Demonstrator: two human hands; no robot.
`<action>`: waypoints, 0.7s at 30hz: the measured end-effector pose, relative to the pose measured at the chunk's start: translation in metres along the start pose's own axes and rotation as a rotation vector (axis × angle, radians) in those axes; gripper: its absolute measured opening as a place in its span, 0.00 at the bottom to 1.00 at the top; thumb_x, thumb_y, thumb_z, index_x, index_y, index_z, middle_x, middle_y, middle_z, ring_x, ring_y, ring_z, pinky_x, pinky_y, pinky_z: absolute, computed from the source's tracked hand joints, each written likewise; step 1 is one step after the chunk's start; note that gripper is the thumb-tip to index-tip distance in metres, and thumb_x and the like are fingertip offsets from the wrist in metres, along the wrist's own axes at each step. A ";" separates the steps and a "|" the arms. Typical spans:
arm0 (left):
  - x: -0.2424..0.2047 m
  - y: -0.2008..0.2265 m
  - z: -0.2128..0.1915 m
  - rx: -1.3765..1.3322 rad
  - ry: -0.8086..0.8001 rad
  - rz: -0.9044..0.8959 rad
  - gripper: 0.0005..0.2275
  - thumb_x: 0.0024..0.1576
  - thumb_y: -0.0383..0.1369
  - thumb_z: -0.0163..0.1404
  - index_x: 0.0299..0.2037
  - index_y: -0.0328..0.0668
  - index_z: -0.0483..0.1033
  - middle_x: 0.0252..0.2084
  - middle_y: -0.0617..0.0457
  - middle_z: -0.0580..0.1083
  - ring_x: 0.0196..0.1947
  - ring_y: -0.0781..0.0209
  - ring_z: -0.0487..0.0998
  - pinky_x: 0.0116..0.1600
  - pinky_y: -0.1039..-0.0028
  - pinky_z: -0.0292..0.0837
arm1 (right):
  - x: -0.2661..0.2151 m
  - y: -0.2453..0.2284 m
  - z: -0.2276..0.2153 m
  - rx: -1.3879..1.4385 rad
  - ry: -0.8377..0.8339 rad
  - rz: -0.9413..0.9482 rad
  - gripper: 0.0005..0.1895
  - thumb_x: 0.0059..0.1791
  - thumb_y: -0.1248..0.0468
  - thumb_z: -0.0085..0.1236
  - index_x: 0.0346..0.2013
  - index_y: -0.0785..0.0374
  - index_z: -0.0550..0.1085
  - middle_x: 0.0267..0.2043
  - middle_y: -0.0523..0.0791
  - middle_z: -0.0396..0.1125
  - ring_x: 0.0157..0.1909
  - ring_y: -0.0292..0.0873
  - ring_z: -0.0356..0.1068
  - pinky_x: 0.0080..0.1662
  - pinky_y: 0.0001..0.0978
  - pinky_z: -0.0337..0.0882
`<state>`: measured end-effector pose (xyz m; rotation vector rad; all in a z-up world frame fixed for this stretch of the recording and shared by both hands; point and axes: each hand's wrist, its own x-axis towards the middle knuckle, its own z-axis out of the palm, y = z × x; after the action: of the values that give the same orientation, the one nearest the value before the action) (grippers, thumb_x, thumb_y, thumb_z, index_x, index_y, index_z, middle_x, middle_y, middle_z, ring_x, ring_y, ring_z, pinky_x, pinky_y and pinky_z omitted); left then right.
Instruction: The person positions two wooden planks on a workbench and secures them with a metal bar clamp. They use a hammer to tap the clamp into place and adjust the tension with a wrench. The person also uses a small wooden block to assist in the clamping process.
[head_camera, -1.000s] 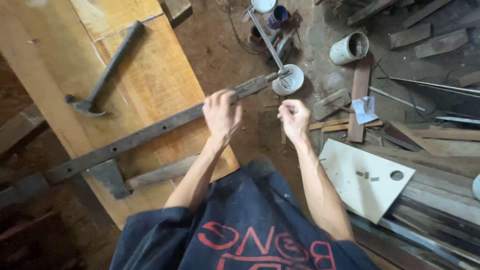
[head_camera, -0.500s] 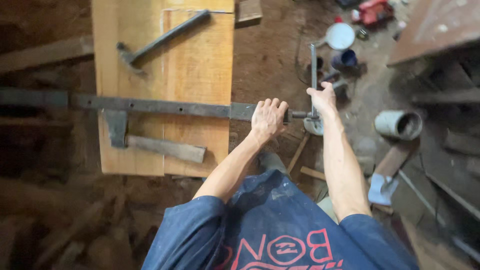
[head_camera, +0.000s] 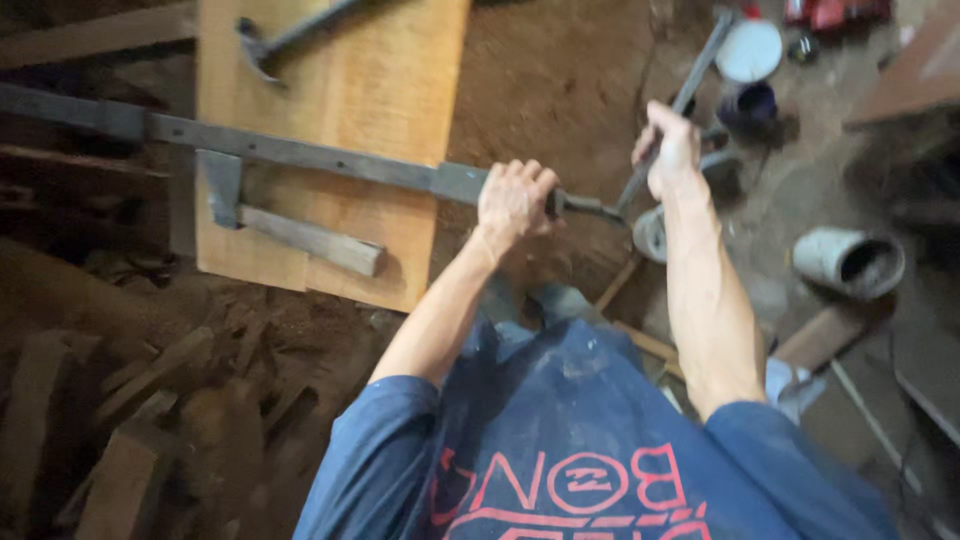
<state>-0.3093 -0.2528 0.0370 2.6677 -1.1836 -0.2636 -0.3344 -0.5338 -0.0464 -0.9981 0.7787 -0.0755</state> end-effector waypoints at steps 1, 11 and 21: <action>0.003 0.000 0.004 0.029 -0.011 0.006 0.27 0.37 0.54 0.67 0.41 0.51 0.75 0.40 0.53 0.74 0.45 0.53 0.74 0.50 0.59 0.65 | 0.000 -0.012 0.000 0.064 -0.059 -0.098 0.16 0.51 0.58 0.60 0.22 0.56 0.66 0.17 0.43 0.60 0.18 0.42 0.62 0.23 0.36 0.63; 0.018 0.002 0.011 -0.005 -0.091 0.153 0.21 0.43 0.49 0.65 0.38 0.48 0.74 0.36 0.52 0.77 0.41 0.50 0.79 0.41 0.59 0.76 | -0.029 -0.049 0.008 -0.029 0.020 -0.402 0.13 0.51 0.62 0.60 0.25 0.56 0.66 0.20 0.39 0.57 0.21 0.35 0.57 0.27 0.33 0.62; 0.022 -0.003 0.016 0.000 -0.144 0.150 0.16 0.43 0.43 0.61 0.38 0.51 0.75 0.37 0.53 0.77 0.41 0.51 0.80 0.39 0.59 0.78 | -0.059 -0.060 0.034 0.079 0.222 -0.358 0.21 0.46 0.67 0.64 0.20 0.51 0.60 0.16 0.35 0.50 0.16 0.31 0.48 0.21 0.28 0.50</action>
<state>-0.2970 -0.2690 0.0189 2.5804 -1.4177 -0.4369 -0.3401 -0.5197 0.0430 -1.0554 0.7837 -0.5295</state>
